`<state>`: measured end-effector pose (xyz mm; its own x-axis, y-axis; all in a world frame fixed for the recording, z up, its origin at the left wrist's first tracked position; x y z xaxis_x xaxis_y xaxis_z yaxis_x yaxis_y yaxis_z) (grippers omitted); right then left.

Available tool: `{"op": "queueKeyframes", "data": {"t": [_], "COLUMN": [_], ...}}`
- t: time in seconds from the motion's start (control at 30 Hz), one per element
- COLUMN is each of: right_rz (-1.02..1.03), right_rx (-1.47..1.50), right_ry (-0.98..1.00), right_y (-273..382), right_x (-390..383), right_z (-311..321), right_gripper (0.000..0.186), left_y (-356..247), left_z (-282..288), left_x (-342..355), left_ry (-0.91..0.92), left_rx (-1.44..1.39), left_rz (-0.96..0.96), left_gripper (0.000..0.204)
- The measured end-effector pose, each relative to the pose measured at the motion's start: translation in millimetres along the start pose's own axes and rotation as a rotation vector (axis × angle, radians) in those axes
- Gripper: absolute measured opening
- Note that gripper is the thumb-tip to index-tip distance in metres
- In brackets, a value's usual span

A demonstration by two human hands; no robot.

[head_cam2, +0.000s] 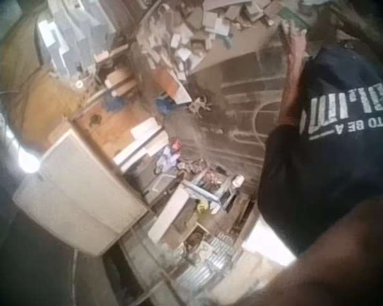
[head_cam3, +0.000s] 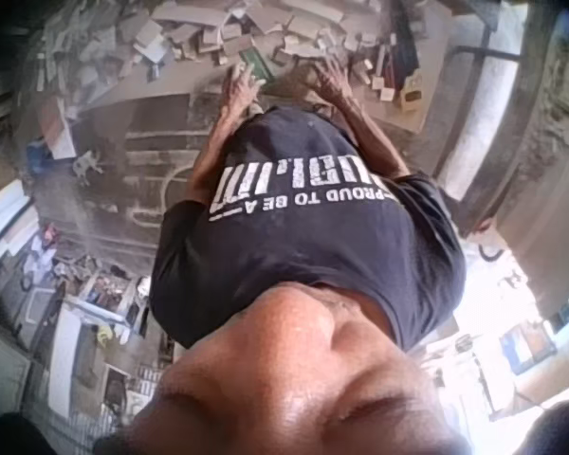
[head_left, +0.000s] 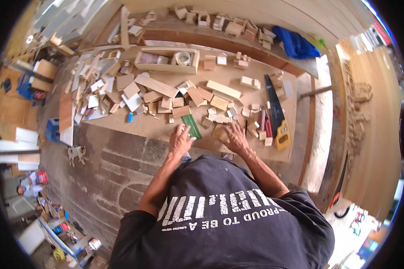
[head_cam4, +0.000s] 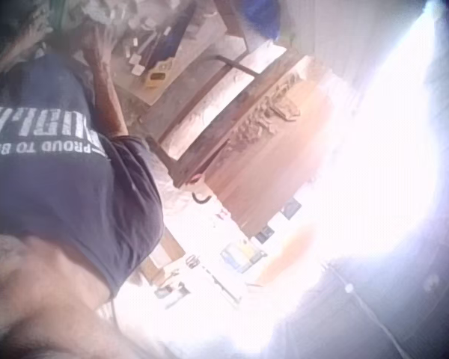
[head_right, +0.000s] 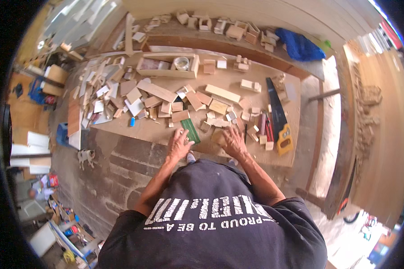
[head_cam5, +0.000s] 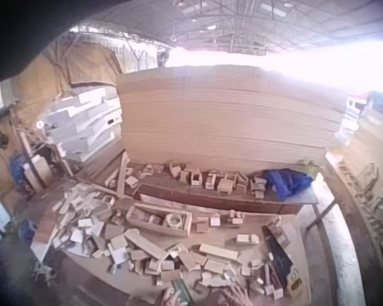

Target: The person assembles small wooden blocks by applying glue and joining them together.

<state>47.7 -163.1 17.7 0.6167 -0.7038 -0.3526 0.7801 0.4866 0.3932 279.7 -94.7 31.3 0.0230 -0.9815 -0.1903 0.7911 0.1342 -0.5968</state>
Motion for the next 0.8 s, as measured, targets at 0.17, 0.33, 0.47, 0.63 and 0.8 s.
{"op": "queueKeyframes", "data": {"t": [0.17,0.33,0.47,0.63,0.8], "right_rz": [-0.132,-0.192,-0.297,-0.155,-0.277], "right_rx": [0.042,0.094,0.141,0.483,0.927], "right_ry": [-0.134,-0.263,-0.328,-0.402,-0.515], "right_y": [-9,4,16,28,-5], "right_x": [-24,-36,-57,-62,-72], "right_z": [8,14,17,45,68], "right_gripper": [0.076,0.072,0.067,0.059,0.047], "left_y": [45,77,95,78,-45], "left_z": [53,89,108,61,22], "left_x": [5,14,23,39,72], "left_ry": [-0.074,-0.095,-0.113,0.116,0.341], "left_rx": [-0.010,0.054,-0.042,-0.382,-0.209], "left_rz": [-0.035,-0.086,-0.069,-0.051,-0.367], "left_gripper": [0.036,0.032,0.030,0.025,0.027]}}
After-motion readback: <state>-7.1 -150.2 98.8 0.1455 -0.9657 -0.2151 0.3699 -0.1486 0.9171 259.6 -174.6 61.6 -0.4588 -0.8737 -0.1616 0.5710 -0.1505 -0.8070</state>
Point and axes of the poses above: each hand's wrist, its own x-axis towards the middle knuckle, its own z-axis out of the back of the hand, y = z × x, the point moved 10 cm from there along x, towards the middle knuckle, and after that the axes turned 12 degrees about y, right-handed, at the moved point
